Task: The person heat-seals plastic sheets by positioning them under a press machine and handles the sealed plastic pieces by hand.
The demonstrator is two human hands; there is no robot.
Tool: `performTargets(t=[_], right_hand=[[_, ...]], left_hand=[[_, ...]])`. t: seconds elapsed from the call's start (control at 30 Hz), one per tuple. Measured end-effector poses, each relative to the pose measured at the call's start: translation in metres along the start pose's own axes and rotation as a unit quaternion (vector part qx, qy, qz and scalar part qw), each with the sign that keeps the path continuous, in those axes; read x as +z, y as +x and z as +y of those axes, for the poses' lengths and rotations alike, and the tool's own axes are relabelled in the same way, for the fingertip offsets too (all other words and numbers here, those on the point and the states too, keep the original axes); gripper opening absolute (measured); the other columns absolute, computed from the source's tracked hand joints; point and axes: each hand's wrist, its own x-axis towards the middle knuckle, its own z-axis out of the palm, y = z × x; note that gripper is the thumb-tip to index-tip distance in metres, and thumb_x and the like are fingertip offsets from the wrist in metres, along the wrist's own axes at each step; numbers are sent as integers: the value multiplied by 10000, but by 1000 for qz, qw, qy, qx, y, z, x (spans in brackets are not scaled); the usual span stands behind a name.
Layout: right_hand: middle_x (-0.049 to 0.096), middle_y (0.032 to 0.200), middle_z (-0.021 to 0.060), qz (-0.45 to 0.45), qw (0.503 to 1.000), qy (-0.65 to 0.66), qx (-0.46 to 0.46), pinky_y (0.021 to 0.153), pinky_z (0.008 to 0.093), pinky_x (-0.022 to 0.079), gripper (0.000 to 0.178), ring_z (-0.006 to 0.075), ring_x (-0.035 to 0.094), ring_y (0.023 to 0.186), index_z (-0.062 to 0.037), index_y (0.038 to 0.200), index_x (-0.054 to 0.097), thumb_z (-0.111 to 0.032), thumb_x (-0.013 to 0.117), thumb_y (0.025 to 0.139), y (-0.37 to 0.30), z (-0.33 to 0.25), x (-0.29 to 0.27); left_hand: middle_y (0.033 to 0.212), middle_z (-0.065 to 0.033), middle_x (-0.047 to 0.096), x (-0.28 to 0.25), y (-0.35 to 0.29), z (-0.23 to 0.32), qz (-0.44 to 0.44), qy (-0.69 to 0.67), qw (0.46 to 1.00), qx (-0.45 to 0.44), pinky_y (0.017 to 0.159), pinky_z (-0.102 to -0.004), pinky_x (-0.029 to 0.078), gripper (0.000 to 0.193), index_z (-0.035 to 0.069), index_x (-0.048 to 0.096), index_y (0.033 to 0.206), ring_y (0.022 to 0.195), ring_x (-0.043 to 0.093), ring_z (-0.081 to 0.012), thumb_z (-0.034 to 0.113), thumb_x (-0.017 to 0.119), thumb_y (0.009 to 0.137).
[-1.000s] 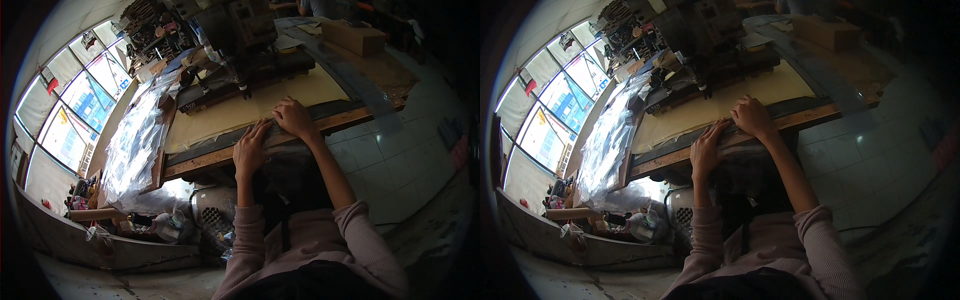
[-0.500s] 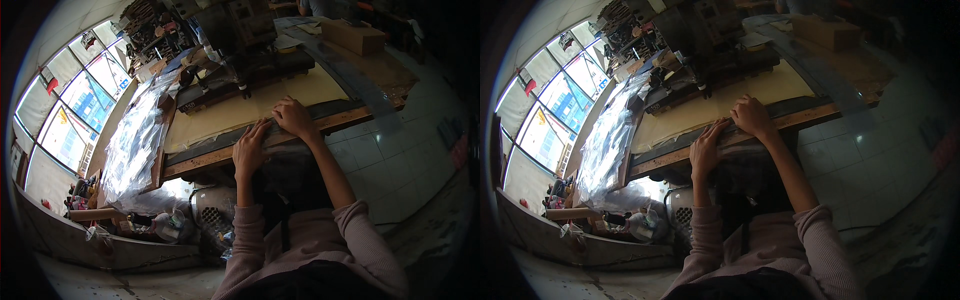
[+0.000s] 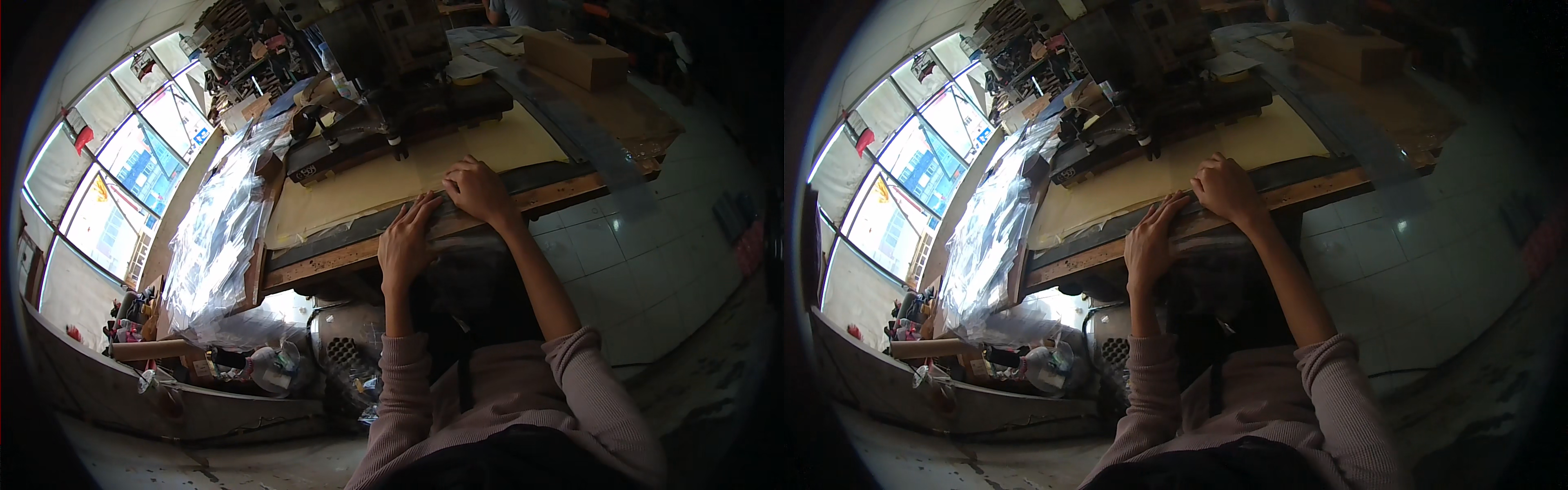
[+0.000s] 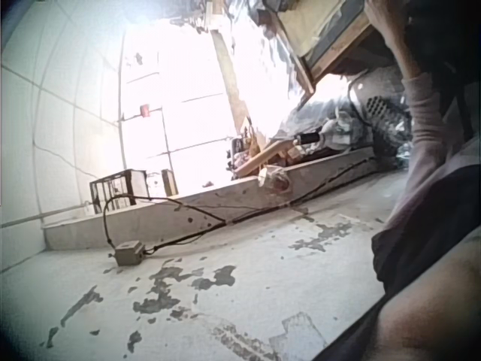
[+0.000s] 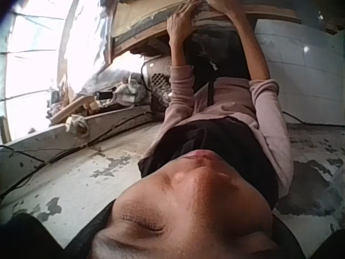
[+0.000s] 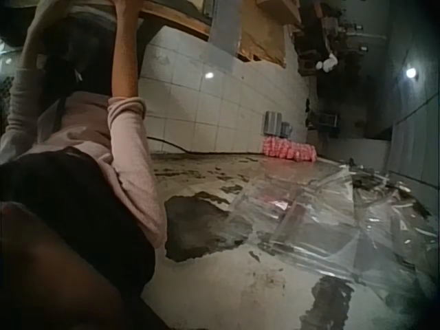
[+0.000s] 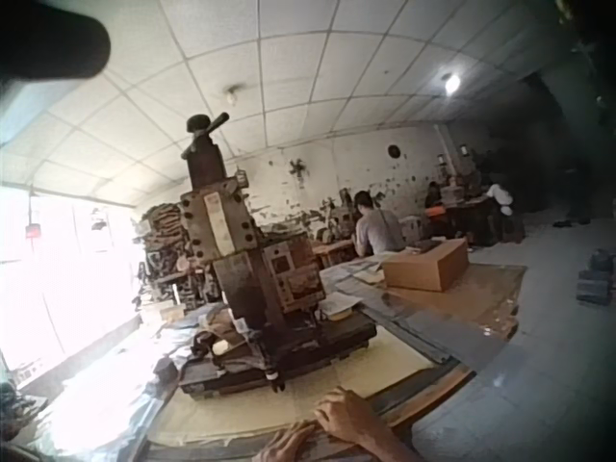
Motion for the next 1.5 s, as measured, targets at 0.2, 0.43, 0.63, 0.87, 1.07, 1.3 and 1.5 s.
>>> performTargets(t=[0.2,0.43,0.63,0.87,1.07,1.3,1.5], right_hand=[[620,743,128,-7,1000,-8,5,796,369,466,184,270,573,830,26,694,638,-119,550,765,0,0,0],[645,841,95,-52,998,-20,29,817,348,459,169,245,569,890,6,799,663,-137,576,781,-1,0,-4],[635,852,95,-60,998,-17,16,810,350,458,165,248,565,893,2,809,656,-133,563,794,1,-2,-8],[629,828,128,-31,999,10,17,791,370,461,184,282,575,871,2,793,656,-154,558,799,0,0,-4],[633,850,162,-155,980,59,109,741,379,466,206,305,601,787,7,805,656,-186,588,792,31,20,-12],[606,1014,156,-184,980,-52,63,816,388,463,275,298,573,953,-59,1019,611,-215,563,798,67,73,22],[550,1089,136,-180,972,-144,44,886,400,421,388,313,519,1043,-56,1162,509,-260,492,832,63,88,44]], left_hand=[[1274,-35,494,0,0,1,-3,6,1000,-12,1012,-355,373,685,145,514,1178,1163,473,-227,52,697,524],[1263,-58,502,2,-1,0,-3,27,1000,-1,986,-345,391,719,181,508,1217,1148,486,-242,36,681,534],[1261,-51,507,1,-4,7,17,73,997,-8,931,-353,412,601,279,519,1230,1139,494,-262,10,483,694],[1278,-45,493,5,-7,0,10,116,993,18,981,-329,380,572,360,556,1171,1184,464,-202,40,517,698],[1265,9,500,2,-11,-2,-16,57,998,18,979,-328,385,560,383,574,1140,1216,429,-209,35,502,708],[1222,18,529,-6,-9,-5,-33,10,998,57,957,-336,408,435,305,634,1076,1194,452,-212,115,500,708],[1181,-35,562,-12,-8,-25,-32,-273,959,76,913,-348,431,296,87,667,984,1138,504,-269,177,527,738]])
